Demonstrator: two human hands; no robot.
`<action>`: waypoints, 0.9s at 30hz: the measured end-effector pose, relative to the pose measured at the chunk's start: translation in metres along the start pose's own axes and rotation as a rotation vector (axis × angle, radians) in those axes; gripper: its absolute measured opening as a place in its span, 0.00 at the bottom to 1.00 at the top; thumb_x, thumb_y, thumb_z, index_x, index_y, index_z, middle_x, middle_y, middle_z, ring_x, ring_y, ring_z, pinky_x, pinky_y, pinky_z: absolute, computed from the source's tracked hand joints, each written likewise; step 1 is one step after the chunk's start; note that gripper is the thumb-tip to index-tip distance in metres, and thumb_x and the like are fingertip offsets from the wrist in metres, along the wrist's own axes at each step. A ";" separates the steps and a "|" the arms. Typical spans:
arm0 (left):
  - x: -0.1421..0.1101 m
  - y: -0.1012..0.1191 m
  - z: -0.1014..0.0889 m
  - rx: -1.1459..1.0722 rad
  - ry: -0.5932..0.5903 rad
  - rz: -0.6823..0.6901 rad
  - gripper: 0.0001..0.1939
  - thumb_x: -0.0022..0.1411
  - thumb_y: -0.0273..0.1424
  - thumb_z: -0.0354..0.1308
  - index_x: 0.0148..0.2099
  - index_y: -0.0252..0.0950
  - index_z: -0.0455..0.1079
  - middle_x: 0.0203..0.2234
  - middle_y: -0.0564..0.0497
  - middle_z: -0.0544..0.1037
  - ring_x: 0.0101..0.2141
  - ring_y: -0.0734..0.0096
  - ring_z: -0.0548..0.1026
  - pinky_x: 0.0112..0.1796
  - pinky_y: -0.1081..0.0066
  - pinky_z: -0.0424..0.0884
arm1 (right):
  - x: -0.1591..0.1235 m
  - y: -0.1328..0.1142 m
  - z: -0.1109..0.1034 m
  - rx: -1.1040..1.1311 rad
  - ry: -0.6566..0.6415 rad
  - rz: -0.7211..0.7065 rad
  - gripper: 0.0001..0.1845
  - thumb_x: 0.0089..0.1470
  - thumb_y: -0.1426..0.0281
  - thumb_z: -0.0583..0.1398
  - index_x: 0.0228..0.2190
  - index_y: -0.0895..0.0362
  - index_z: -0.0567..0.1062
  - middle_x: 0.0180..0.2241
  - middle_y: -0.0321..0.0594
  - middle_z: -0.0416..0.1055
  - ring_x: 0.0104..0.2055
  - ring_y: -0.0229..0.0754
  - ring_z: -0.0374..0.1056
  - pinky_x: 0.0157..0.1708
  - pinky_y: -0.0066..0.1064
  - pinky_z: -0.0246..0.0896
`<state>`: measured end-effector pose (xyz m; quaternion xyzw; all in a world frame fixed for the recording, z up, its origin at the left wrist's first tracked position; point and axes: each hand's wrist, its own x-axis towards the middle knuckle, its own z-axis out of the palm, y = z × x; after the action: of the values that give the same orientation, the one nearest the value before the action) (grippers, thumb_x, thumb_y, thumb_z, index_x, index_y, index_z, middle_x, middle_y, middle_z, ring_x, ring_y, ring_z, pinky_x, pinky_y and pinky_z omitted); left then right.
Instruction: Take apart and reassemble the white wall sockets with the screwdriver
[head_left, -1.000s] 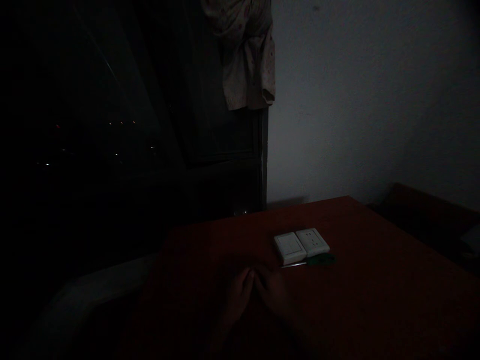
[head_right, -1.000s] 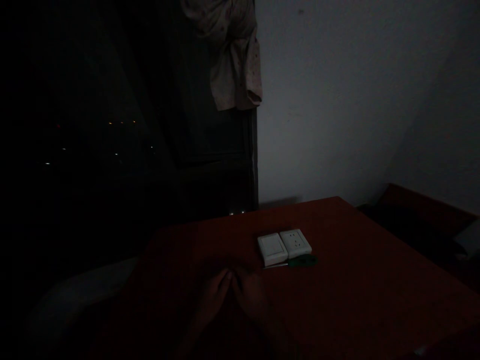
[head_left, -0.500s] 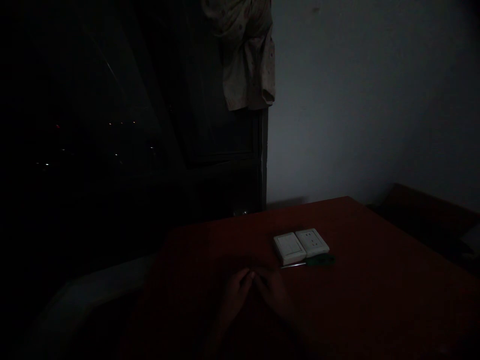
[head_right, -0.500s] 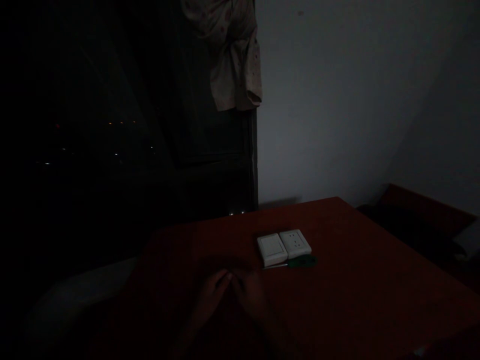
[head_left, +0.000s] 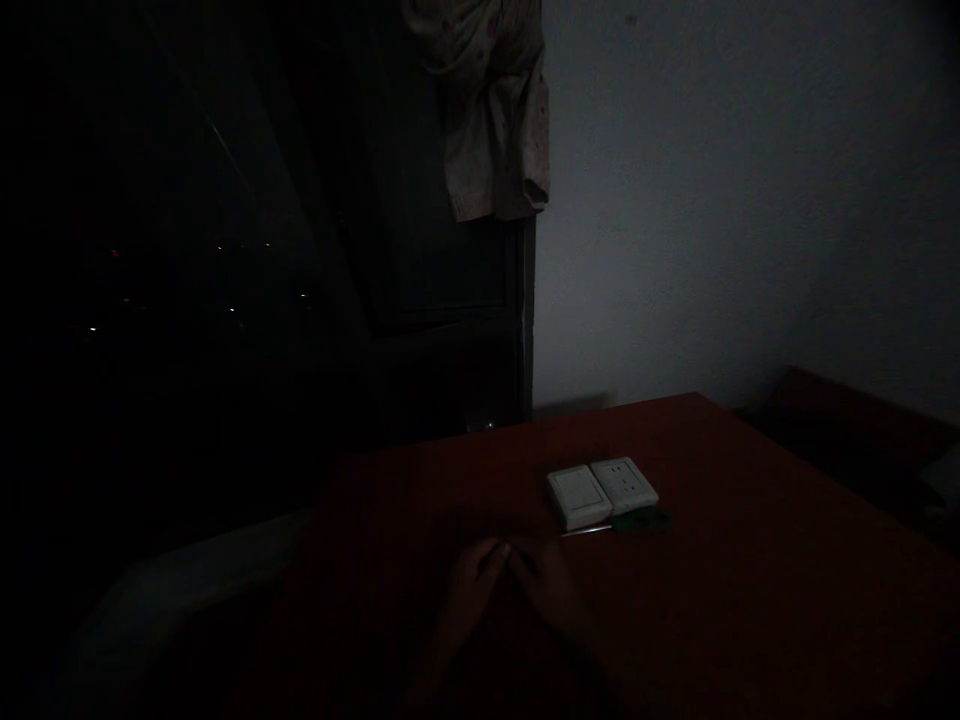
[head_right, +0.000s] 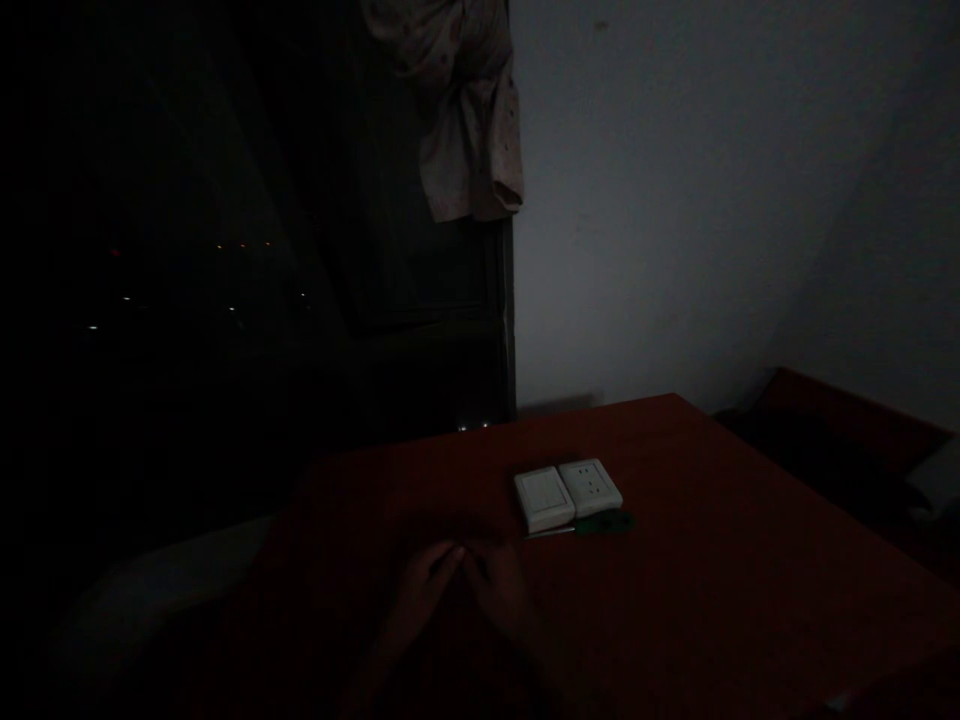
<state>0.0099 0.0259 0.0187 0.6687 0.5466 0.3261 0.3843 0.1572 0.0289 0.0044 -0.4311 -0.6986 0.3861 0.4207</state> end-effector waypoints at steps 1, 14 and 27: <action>0.000 0.000 0.000 -0.001 -0.004 -0.001 0.20 0.63 0.43 0.46 0.39 0.37 0.75 0.38 0.49 0.81 0.40 0.65 0.77 0.43 0.72 0.71 | 0.000 0.001 0.000 0.003 -0.001 0.002 0.21 0.61 0.60 0.50 0.39 0.56 0.80 0.36 0.44 0.79 0.37 0.45 0.74 0.42 0.35 0.66; 0.001 -0.009 0.003 0.059 0.087 -0.095 0.21 0.63 0.44 0.47 0.47 0.37 0.73 0.45 0.46 0.79 0.46 0.60 0.75 0.49 0.65 0.68 | 0.002 0.014 0.003 0.104 0.147 0.100 0.21 0.57 0.57 0.53 0.40 0.59 0.77 0.37 0.48 0.77 0.40 0.47 0.72 0.42 0.36 0.65; 0.001 -0.010 0.004 0.053 0.050 -0.056 0.20 0.63 0.44 0.47 0.46 0.38 0.74 0.44 0.48 0.80 0.45 0.63 0.76 0.48 0.69 0.69 | 0.005 0.015 0.004 0.242 0.131 0.120 0.11 0.51 0.63 0.57 0.30 0.57 0.76 0.22 0.34 0.70 0.25 0.38 0.66 0.28 0.27 0.61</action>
<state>0.0091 0.0270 0.0080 0.6549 0.5829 0.3173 0.3616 0.1564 0.0377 -0.0089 -0.4426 -0.5911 0.4629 0.4904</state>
